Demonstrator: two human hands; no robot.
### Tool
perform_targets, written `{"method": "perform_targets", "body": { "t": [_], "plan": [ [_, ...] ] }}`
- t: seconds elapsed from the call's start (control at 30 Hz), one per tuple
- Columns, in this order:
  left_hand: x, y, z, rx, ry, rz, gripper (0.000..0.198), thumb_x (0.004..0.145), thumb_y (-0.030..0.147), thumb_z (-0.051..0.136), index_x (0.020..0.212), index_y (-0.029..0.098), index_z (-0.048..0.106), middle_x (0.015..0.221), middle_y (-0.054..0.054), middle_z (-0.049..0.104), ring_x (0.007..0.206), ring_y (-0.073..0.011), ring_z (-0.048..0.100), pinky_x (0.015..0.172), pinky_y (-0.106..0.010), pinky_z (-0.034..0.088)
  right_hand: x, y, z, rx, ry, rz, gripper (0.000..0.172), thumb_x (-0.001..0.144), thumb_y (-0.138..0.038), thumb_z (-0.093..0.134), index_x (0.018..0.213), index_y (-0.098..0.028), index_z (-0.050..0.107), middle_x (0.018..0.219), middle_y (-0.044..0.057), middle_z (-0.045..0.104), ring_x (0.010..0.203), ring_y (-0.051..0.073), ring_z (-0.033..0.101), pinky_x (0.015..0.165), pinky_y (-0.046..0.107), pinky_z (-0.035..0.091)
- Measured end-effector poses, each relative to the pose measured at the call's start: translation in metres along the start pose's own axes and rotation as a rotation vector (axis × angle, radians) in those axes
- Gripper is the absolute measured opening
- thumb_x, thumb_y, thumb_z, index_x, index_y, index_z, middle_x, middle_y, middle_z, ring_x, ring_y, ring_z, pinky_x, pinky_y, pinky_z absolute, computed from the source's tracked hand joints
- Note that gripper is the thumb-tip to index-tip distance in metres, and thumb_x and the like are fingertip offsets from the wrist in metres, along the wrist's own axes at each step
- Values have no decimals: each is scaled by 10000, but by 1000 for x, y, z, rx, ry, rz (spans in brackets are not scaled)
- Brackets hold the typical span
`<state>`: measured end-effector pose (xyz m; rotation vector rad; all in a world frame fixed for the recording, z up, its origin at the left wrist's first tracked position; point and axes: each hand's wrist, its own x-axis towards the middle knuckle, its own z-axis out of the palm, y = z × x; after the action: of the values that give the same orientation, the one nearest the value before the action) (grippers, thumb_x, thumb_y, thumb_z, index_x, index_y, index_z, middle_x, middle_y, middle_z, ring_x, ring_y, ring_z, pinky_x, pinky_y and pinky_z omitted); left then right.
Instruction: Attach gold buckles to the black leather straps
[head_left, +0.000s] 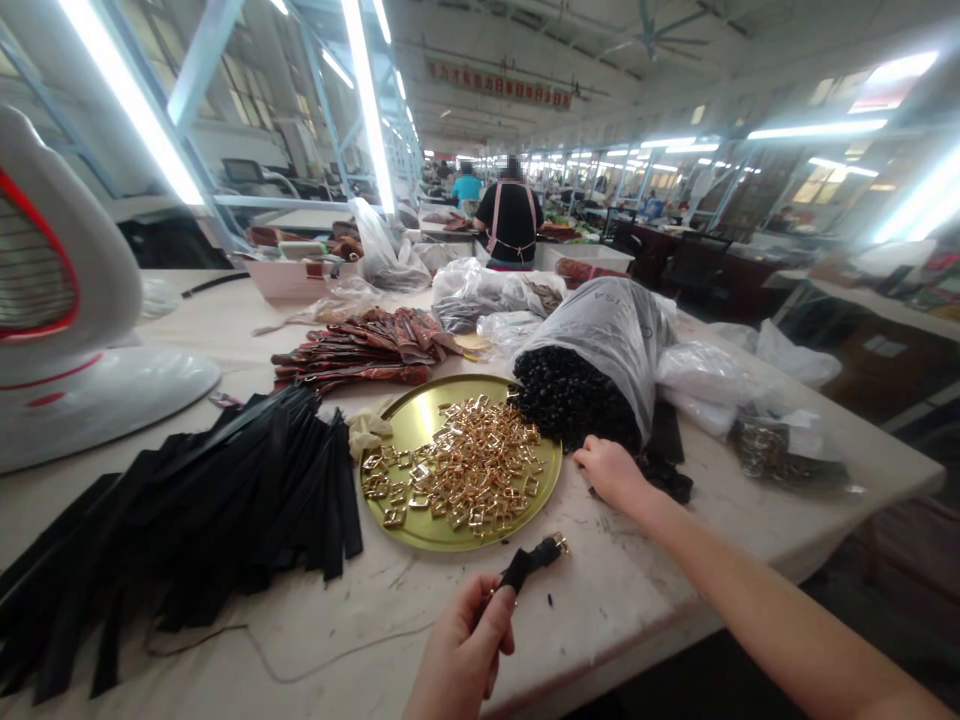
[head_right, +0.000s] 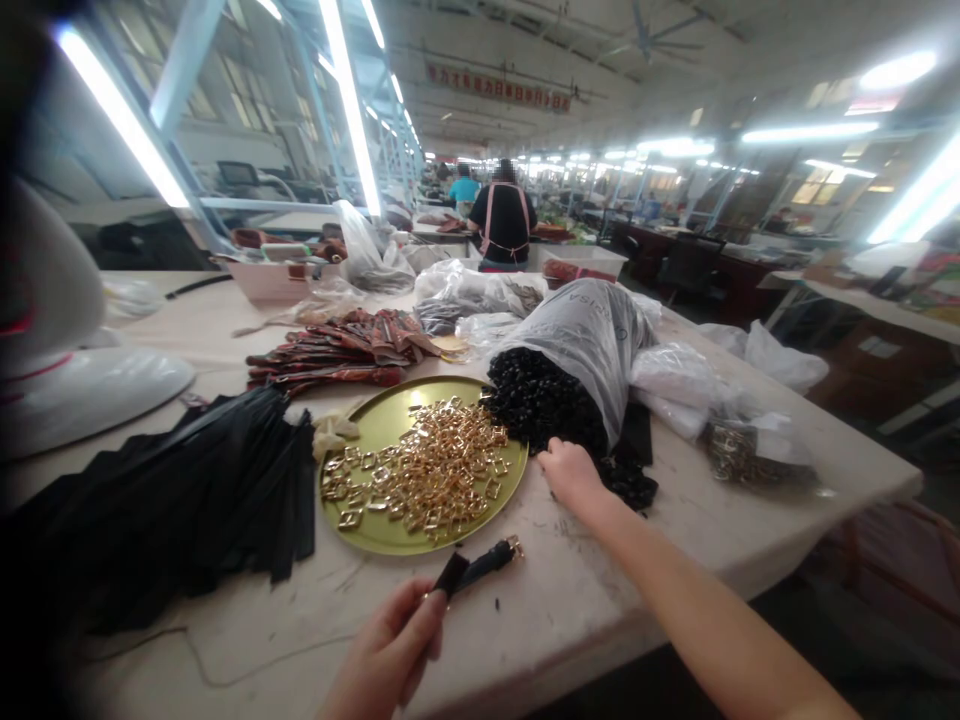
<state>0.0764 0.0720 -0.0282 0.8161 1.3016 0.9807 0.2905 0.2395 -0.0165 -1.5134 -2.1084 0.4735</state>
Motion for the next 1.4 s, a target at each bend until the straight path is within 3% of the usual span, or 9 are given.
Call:
{"method": "perform_targets", "body": {
  "t": [0.1,0.23,0.33,0.43,0.53,0.67,0.8,0.97,1.4],
  "plan": [
    [-1,3,2,-10,-11,10,356,681,512,547,765,172,480,429,88,473,259,-2,251,293,-136,118,12,3,0,66,-7,8,178,675,-133,579,524,-188,501,709,72,561,725,190,477,653,297,371],
    [-3,14,3,-39,-4,39,335,682,493,557,747,175,473,413,90,466,253,-4,254,282,-131,126,-7,-22,-3,217,-56,8,159,780,-319,522,714,-183,572,713,43,580,688,167,520,631,289,417],
    [-7,26,8,-110,3,52,305,688,468,564,714,186,451,415,90,465,256,-2,246,280,-128,128,-37,-54,-1,709,-214,127,261,815,-422,479,872,-181,560,684,2,579,616,121,544,604,269,461],
    [-14,33,13,-185,23,62,281,700,440,567,703,187,443,432,89,467,273,3,257,296,-118,131,-66,-84,2,1353,-377,327,254,727,-372,639,877,-182,561,714,-17,592,629,91,569,628,241,484],
    [-25,33,13,-220,53,68,281,699,432,580,709,184,449,442,89,458,285,3,269,305,-116,132,-83,-103,4,1592,-389,410,221,695,-291,692,842,-172,577,735,-13,620,633,78,589,628,212,493],
    [-37,29,11,-241,64,91,294,702,447,579,710,184,449,427,93,451,271,3,253,302,-123,121,-91,-115,7,1650,-333,421,200,678,-240,708,815,-166,582,780,-5,636,694,89,605,686,225,492],
    [-39,24,13,-277,76,110,321,683,465,591,698,186,433,426,93,458,262,4,236,295,-131,112,-100,-124,12,1513,-296,268,180,643,-204,722,748,-158,583,830,6,633,687,94,566,662,226,457],
    [-34,16,16,-237,145,150,369,632,506,609,692,189,430,385,95,441,256,-11,229,302,-148,121,-108,-127,17,1381,-129,167,253,628,-207,724,844,-181,595,899,12,627,839,143,550,793,288,413],
    [-40,18,11,48,286,266,261,729,430,538,748,170,537,467,64,459,367,-64,334,387,-190,259,-105,-126,26,1654,-299,413,213,623,-218,744,774,-155,607,785,2,640,716,106,594,763,264,457]
  ]
}}
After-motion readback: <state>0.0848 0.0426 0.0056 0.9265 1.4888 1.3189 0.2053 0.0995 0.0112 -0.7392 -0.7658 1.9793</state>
